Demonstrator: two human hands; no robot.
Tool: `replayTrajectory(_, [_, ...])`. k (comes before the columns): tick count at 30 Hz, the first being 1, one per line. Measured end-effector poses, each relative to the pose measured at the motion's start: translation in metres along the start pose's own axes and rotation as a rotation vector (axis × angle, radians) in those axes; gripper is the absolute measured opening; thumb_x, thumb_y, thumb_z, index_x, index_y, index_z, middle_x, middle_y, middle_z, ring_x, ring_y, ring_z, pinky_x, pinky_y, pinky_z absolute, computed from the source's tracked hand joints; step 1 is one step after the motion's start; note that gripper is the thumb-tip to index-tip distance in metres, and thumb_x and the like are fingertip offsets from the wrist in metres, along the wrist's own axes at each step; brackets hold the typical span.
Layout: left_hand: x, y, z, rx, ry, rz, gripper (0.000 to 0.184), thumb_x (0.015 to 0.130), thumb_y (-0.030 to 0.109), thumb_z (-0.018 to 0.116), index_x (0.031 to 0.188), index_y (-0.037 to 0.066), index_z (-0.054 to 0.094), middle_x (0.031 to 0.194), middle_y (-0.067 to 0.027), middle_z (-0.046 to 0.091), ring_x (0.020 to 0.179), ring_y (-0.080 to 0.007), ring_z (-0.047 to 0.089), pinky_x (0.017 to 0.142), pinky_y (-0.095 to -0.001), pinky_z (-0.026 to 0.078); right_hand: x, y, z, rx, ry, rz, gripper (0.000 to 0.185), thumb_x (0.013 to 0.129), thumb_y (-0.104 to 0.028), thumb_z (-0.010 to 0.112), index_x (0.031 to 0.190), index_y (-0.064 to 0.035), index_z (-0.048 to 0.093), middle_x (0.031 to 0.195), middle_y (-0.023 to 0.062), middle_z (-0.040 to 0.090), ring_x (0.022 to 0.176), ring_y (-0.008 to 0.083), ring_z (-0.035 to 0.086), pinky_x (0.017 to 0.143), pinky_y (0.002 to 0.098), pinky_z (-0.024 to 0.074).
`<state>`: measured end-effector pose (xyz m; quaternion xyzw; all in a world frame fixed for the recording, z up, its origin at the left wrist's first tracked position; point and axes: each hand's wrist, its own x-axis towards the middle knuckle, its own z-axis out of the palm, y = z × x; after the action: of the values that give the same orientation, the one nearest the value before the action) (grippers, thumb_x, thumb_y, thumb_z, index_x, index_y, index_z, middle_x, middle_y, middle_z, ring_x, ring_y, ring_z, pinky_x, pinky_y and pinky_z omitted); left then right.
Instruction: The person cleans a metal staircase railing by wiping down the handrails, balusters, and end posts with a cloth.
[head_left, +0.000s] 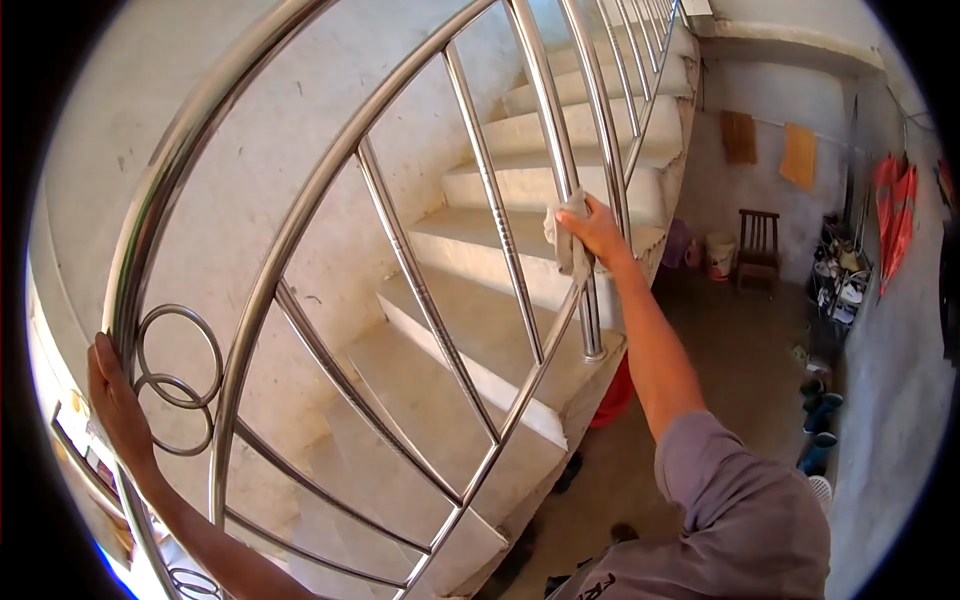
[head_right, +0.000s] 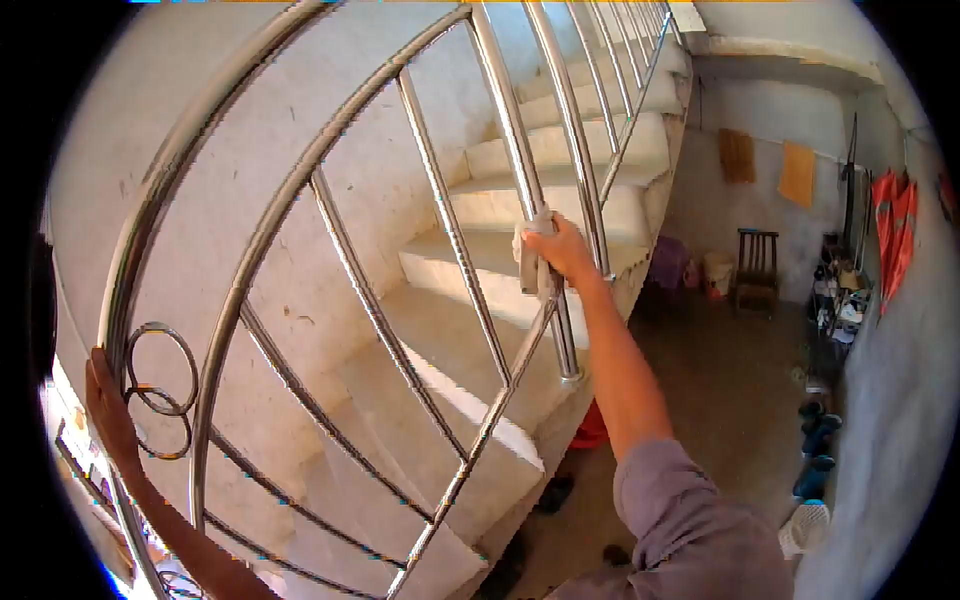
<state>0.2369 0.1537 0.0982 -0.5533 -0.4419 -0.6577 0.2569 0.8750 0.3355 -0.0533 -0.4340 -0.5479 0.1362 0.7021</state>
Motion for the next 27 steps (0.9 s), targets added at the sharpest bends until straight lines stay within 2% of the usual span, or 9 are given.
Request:
replayTrajectory(4, [-0.002,0.004,0.003,-0.005,0.004,-0.03,0.045,0.106,0.043,0.043,0.088,0.003,0.05,0.077,-0.0004,0.037,0.072,-0.0117,0.035,0.068,-0.0276,0.033,-0.03,0.028,0.004,-0.177,0.055,-0.175,0.059,0.08,-0.032,0.079,0.122,0.0035,0.059,0.103,0.0165,0.07,0.093,0.0237,0.066,0.084,0.035,0.0508])
replayTrajectory(7, [0.0,-0.005,-0.002,0.042,-0.032,0.034,0.042,0.106,0.04,0.043,0.088,0.002,0.05,0.077,-0.0013,0.039,0.073,-0.0124,0.036,0.068,-0.028,0.034,-0.032,0.013,0.012,-0.251,0.328,-0.254,0.033,0.089,-0.023,0.074,0.111,-0.0018,0.062,0.094,0.0061,0.068,0.084,0.0129,0.063,0.075,0.028,0.0507])
replayTrajectory(9, [-0.001,-0.001,0.001,0.032,0.01,0.013,0.04,0.106,0.037,0.043,0.089,0.001,0.051,0.078,-0.0023,0.041,0.073,-0.013,0.037,0.068,-0.0283,0.034,-0.011,0.0,0.014,-0.125,0.609,-0.373,0.045,0.09,-0.025,0.07,0.126,0.0001,0.06,0.107,0.0163,0.069,0.098,0.0248,0.065,0.087,0.0356,0.0495])
replayTrajectory(13, [-0.003,0.002,0.002,0.075,0.031,0.01,0.038,0.106,0.034,0.043,0.09,0.001,0.052,0.078,-0.0029,0.042,0.073,-0.013,0.039,0.067,-0.0284,0.035,0.039,-0.123,0.025,0.053,0.53,-0.682,0.033,0.095,-0.019,0.063,0.123,-0.0006,0.062,0.105,0.0119,0.068,0.094,0.0197,0.062,0.085,0.0325,0.0486])
replayTrajectory(15, [-0.006,0.01,0.004,0.077,0.062,0.009,0.037,0.106,0.034,0.043,0.088,0.002,0.049,0.077,-0.0026,0.038,0.072,-0.0122,0.037,0.066,-0.0283,0.033,0.058,-0.184,0.041,0.063,0.467,-0.848,0.034,0.095,-0.02,0.063,0.123,-0.0008,0.062,0.103,0.0138,0.068,0.096,0.0236,0.064,0.085,0.0339,0.0489])
replayTrajectory(19, [-0.006,0.004,0.004,0.128,0.056,-0.046,0.037,0.106,0.034,0.042,0.085,0.003,0.045,0.076,-0.0016,0.034,0.07,-0.0115,0.035,0.064,-0.0286,0.032,0.129,-0.24,0.077,-0.323,0.395,-1.22,0.031,0.094,-0.032,0.062,0.095,-0.0013,0.067,0.098,0.0186,0.067,0.094,0.0393,0.061,0.08,0.0478,0.0481])
replayTrajectory(23, [-0.005,-0.002,0.005,0.08,0.09,0.055,0.035,0.107,0.033,0.042,0.085,0.006,0.042,0.076,0.0002,0.032,0.07,-0.0114,0.032,0.063,-0.0288,0.031,0.181,-0.265,0.081,-0.518,0.452,-1.317,0.029,0.094,-0.031,0.063,0.092,-0.003,0.066,0.095,0.0174,0.066,0.091,0.0387,0.061,0.085,0.0447,0.0465])
replayTrajectory(25, [-0.006,-0.001,0.003,0.099,0.088,0.006,0.035,0.106,0.033,0.042,0.086,0.005,0.043,0.077,-0.0004,0.033,0.071,-0.0117,0.034,0.065,-0.0283,0.031,0.206,-0.275,0.066,-0.69,0.423,-1.152,0.034,0.094,-0.037,0.062,0.087,-0.0035,0.066,0.089,0.0175,0.066,0.093,0.0376,0.062,0.086,0.0457,0.0456])
replayTrajectory(27, [-0.008,0.0,0.006,0.082,0.112,0.016,0.035,0.106,0.033,0.043,0.086,0.004,0.044,0.077,-0.0008,0.035,0.072,-0.0122,0.035,0.065,-0.0285,0.032,0.22,-0.281,0.06,-0.668,0.468,-1.225,0.044,0.093,-0.045,0.06,0.082,-0.0037,0.067,0.084,0.0181,0.067,0.091,0.0392,0.063,0.084,0.046,0.0468])
